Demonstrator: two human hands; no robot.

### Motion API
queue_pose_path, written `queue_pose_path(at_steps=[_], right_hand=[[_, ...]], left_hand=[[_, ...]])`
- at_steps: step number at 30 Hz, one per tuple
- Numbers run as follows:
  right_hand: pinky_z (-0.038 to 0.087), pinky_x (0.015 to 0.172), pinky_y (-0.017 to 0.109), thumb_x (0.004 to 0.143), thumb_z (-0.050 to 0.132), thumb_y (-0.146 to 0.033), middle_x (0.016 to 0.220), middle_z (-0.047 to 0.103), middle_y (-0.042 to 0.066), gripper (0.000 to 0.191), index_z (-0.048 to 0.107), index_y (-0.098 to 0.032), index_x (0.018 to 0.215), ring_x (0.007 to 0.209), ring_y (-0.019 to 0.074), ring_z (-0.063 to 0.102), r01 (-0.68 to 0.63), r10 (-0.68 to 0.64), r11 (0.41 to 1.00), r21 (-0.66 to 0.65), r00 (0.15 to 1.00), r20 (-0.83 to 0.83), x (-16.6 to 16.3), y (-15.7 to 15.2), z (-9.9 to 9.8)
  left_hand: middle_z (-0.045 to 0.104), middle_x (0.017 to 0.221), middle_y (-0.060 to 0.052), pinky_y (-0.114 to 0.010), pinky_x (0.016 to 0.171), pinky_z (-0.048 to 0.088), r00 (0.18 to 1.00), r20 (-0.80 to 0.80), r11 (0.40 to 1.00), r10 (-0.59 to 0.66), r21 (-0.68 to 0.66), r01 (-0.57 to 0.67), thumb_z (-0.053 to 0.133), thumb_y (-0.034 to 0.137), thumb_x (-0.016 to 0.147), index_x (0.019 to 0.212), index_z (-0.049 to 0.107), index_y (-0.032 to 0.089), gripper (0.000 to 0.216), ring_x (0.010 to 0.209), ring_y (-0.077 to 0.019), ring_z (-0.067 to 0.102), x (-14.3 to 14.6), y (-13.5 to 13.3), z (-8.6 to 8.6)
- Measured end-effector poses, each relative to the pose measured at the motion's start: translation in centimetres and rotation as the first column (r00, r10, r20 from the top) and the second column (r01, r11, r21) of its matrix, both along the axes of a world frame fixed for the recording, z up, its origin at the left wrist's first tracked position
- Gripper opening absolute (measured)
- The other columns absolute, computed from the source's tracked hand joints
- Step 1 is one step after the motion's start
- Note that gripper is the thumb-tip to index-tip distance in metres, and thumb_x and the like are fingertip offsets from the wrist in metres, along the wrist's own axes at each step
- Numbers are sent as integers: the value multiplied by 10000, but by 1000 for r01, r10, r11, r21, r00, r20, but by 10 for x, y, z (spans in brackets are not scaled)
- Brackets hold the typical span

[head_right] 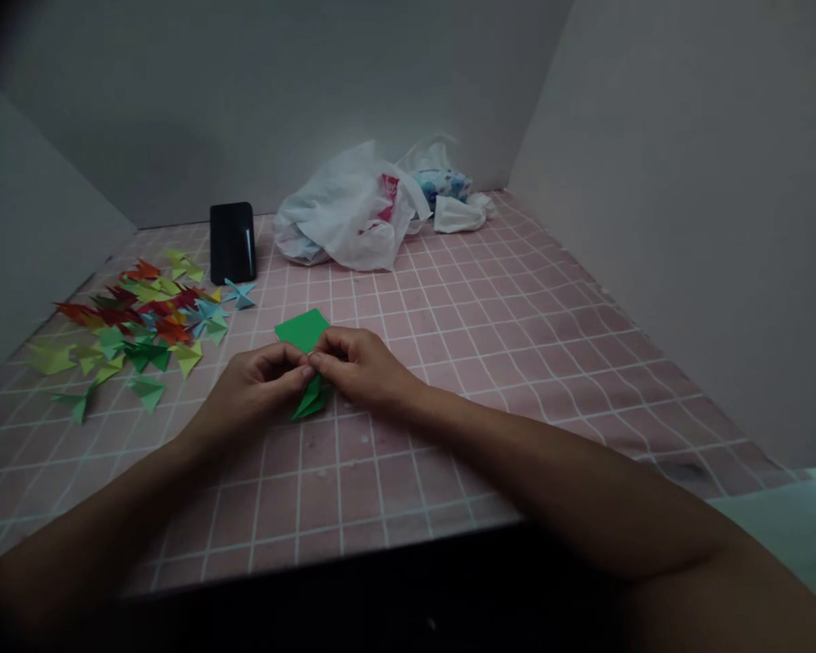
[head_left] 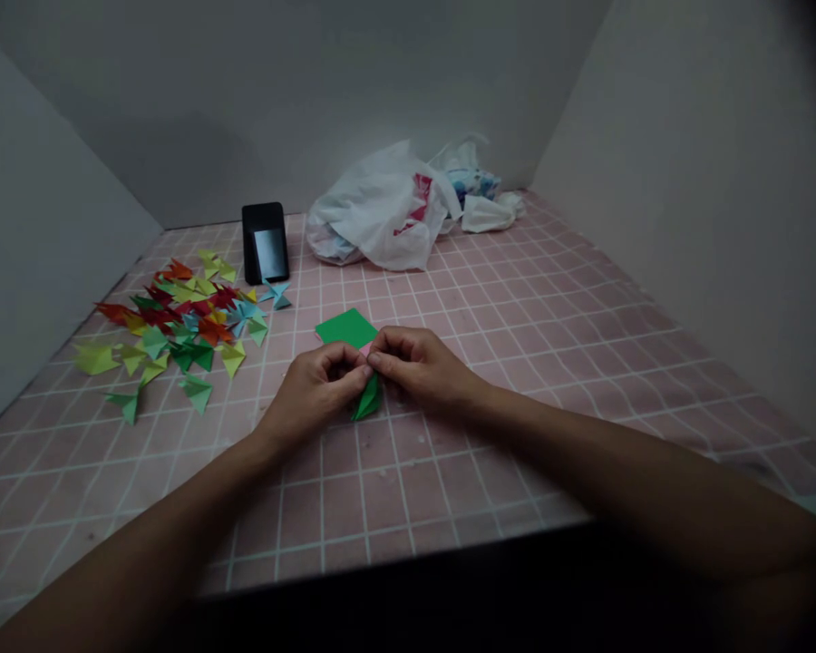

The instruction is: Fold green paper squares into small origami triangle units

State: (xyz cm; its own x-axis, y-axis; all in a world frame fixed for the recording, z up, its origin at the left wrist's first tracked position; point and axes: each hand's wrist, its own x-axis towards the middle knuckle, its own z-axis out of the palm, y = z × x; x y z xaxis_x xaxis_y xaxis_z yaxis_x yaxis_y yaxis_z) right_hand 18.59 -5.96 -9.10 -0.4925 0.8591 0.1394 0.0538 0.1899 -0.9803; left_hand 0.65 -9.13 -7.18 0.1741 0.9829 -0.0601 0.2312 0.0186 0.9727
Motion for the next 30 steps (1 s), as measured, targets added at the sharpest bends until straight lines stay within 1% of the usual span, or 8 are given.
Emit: queue_pose_path(at_steps=[5,8,11,15,19,23,27,30], right_hand=[[360,592,261,921,582,-330,680,514,-29,209,527,-203,763,662,125,471,54,-53,995,88,998,-18,0,1,0],[358,597,264,934,568,-308,688,507,-29,188,522,-208,781,670,130,469,111,-110,985,135,994,-12,-1,1,-1],[358,599,269,942,562,-291,692,506,-26,174,515,-213,793,672,135,470,153,-154,974,166,988,-7,-1,0,-2],[367,606,273,943,550,-281,703,516,-20,163,507,-216,800,676,138,482,185,-192,964,190,981,18,-1,-2,-3],[373,611,276,942,554,-276,708,522,-19,157,505,-217,805,680,137,488,215,-223,956,200,975,19,-2,-2,-5],[386,616,277,949,554,-282,705,537,-19,148,517,-215,822,678,135,497,219,-224,959,182,974,11,-2,-2,-8],[408,617,277,964,551,-296,698,547,-24,161,514,-217,829,651,129,517,234,-237,955,183,972,-8,-1,-2,-8],[434,611,282,974,547,-308,682,565,-29,173,498,-222,831,611,127,553,249,-250,953,172,968,-18,-1,-2,-7]], left_hand=[[536,611,39,-235,527,389,995,94,997,-22,-65,28,693,427,841,797,650,177,258,536,-94,473,1,0,2],[548,638,40,-236,535,395,994,110,997,-15,-69,22,702,409,823,874,664,181,237,554,-101,485,1,0,2],[596,740,22,-237,550,411,996,90,997,-7,-77,14,714,376,792,926,670,181,240,598,-104,511,1,-1,2],[637,845,-2,-252,592,452,998,56,995,13,-96,-7,737,391,790,966,659,186,282,672,-124,573,1,-2,2],[646,827,-7,-257,604,464,999,51,992,-7,-124,14,746,417,801,996,645,188,317,678,-130,581,0,-2,0],[635,792,3,-257,608,474,998,64,992,-15,-125,23,742,411,810,976,642,191,293,661,-125,573,2,-2,-2],[650,790,-3,-266,608,476,1000,31,998,2,-69,0,732,385,807,970,648,194,265,664,-137,583,4,-3,0],[686,824,-19,-278,627,479,998,-61,998,27,64,-23,722,351,787,940,665,198,224,706,-157,612,3,-3,1]])
